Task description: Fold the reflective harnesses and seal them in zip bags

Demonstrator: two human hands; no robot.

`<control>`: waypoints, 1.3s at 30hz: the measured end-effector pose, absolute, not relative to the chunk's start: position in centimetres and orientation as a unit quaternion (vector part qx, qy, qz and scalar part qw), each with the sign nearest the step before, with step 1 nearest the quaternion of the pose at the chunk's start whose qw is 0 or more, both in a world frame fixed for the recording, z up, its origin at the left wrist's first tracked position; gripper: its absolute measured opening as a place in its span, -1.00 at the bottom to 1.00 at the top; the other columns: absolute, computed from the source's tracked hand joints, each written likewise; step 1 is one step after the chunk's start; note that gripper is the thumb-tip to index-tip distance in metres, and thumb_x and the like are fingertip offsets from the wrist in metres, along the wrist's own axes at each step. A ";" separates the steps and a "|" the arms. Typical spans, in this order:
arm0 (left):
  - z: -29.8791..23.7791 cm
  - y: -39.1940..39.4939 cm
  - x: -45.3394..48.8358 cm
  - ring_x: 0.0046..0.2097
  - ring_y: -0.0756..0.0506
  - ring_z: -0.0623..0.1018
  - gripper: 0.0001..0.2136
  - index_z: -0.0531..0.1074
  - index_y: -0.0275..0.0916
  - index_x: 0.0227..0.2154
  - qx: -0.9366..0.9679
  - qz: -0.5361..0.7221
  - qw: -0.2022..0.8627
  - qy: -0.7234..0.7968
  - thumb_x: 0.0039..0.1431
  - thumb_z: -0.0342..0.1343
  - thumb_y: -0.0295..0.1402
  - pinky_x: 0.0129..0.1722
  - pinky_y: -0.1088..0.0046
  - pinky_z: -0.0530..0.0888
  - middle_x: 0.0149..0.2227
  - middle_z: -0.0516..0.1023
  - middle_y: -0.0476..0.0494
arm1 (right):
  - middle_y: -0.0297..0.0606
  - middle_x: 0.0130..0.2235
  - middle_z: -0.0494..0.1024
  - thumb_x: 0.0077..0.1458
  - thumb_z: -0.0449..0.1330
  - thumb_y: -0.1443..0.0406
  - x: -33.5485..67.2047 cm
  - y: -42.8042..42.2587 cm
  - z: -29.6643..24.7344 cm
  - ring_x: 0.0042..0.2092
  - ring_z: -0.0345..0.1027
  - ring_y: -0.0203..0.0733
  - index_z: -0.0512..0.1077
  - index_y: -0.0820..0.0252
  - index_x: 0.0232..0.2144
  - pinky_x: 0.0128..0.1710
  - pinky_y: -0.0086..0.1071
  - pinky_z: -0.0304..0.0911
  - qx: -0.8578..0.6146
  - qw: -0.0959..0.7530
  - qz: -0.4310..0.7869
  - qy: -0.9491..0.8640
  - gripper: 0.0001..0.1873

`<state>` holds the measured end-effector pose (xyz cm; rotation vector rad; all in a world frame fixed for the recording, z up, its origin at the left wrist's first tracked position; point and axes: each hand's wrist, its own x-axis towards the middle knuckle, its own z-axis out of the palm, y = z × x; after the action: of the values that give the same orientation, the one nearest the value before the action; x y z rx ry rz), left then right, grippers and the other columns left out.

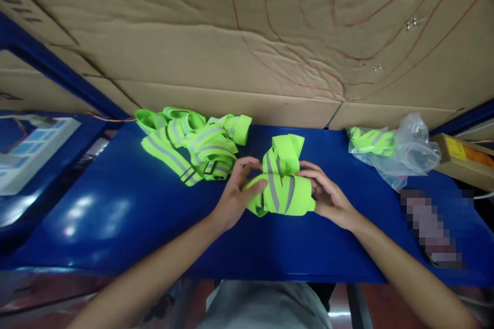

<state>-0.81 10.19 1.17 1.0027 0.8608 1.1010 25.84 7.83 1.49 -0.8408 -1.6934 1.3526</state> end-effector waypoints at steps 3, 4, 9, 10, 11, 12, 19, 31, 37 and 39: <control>2.1 10.4 -1.9 -0.22 -0.01 0.51 -0.61 0.45 -0.15 -0.10 0.428 0.425 0.715 0.354 0.09 0.42 -0.15 -0.25 0.53 0.49 -0.15 0.47 -0.06 | -0.18 0.38 0.13 0.29 0.27 0.25 25.8 8.1 1.3 0.20 0.38 -0.06 0.34 -0.21 0.27 0.16 -0.18 0.40 -0.383 0.382 0.447 -0.713 -0.46; 2.2 10.5 -2.1 -0.24 -0.03 0.52 -0.58 0.46 -0.13 -0.07 0.436 0.405 0.725 0.347 0.07 0.43 -0.15 -0.28 0.52 0.50 -0.17 0.48 -0.06 | -0.17 0.32 0.23 0.31 0.25 0.26 25.6 8.2 1.2 0.13 0.41 -0.11 0.36 -0.19 0.26 0.12 -0.20 0.42 -0.405 0.390 0.407 -0.720 -0.49; 0.8 10.3 -1.4 0.10 -0.21 0.56 -0.38 0.36 0.02 0.25 0.660 0.337 0.554 0.379 0.13 0.37 -0.34 0.04 0.28 0.59 0.14 0.48 -0.20 | -0.17 -0.04 0.48 0.42 0.08 0.16 24.9 8.6 0.8 -0.10 0.44 -0.17 0.48 -0.01 0.12 -0.15 -0.32 0.44 -0.517 0.462 0.321 -0.645 -0.68; 0.4 10.0 -1.1 0.17 -0.22 0.53 -0.39 0.33 0.03 0.28 0.706 0.336 0.485 0.391 0.18 0.30 -0.40 0.14 0.23 0.56 0.18 0.45 -0.21 | -0.16 -0.04 0.49 0.43 0.06 0.13 24.9 8.6 0.9 -0.09 0.44 -0.16 0.50 0.01 0.10 -0.14 -0.31 0.43 -0.527 0.454 0.317 -0.645 -0.67; -0.1 9.7 -0.8 0.20 -0.21 0.52 -0.42 0.33 0.02 0.28 0.742 0.340 0.419 0.399 0.22 0.23 -0.45 0.20 0.20 0.53 0.19 0.44 -0.22 | -0.15 -0.03 0.50 0.44 0.04 0.11 24.9 8.5 1.0 -0.06 0.44 -0.14 0.51 0.03 0.09 -0.10 -0.30 0.43 -0.528 0.439 0.313 -0.656 -0.65; -0.5 9.3 -0.6 0.20 -0.19 0.52 -0.46 0.35 0.00 0.26 0.769 0.347 0.357 0.401 0.25 0.16 -0.50 0.21 0.20 0.53 0.19 0.43 -0.23 | -0.14 -0.01 0.49 0.44 0.04 0.10 25.0 8.4 1.1 -0.02 0.43 -0.13 0.51 0.04 0.09 -0.05 -0.28 0.41 -0.518 0.422 0.312 -0.675 -0.64; -1.1 9.1 -1.9 0.21 -0.23 0.43 -0.72 0.53 -0.03 -0.11 0.814 0.424 0.022 0.396 0.26 0.09 -0.55 0.10 0.14 0.56 0.20 0.32 -0.19 | -0.19 0.00 0.37 0.43 0.06 0.11 24.8 7.4 0.8 0.06 0.35 -0.15 0.38 -0.03 0.19 0.10 -0.28 0.34 -0.461 0.348 0.308 -0.756 -0.64; 1.2 8.0 -2.6 0.18 -0.29 0.50 -0.49 0.39 -0.03 0.15 0.842 0.357 0.017 0.404 0.18 -0.01 -0.61 0.03 0.06 0.59 0.18 0.45 -0.32 | -0.11 0.22 0.23 0.09 0.45 0.13 24.9 8.1 0.1 0.03 0.38 -0.16 0.37 -0.01 0.20 0.06 -0.27 0.44 -0.463 0.284 0.382 -0.747 -0.34; 0.5 8.5 -1.9 0.03 -0.26 0.60 -0.53 0.33 -0.17 0.22 0.902 0.290 0.052 0.315 0.24 0.10 -0.39 0.06 0.13 0.56 0.01 0.59 -0.29 | -0.16 0.07 0.37 0.23 0.34 0.20 24.8 8.1 -0.2 -0.23 0.39 -0.32 0.45 0.01 0.09 -0.14 -0.35 0.46 -0.425 0.395 0.406 -0.706 -0.61; -0.5 9.6 -1.8 0.13 -0.32 0.54 -0.42 0.24 -0.24 0.30 0.890 0.271 0.032 0.364 0.22 0.14 -0.35 0.09 0.07 0.54 0.11 0.52 -0.38 | -0.18 0.00 0.42 0.31 0.24 0.28 24.9 8.0 -0.2 -0.17 0.44 -0.27 0.48 0.03 -0.01 -0.11 -0.33 0.45 -0.450 0.431 0.316 -0.716 -0.79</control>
<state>-1.77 9.58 -0.53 2.7407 1.1214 0.8345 24.95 7.98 -0.22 -1.1216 -1.7841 0.7869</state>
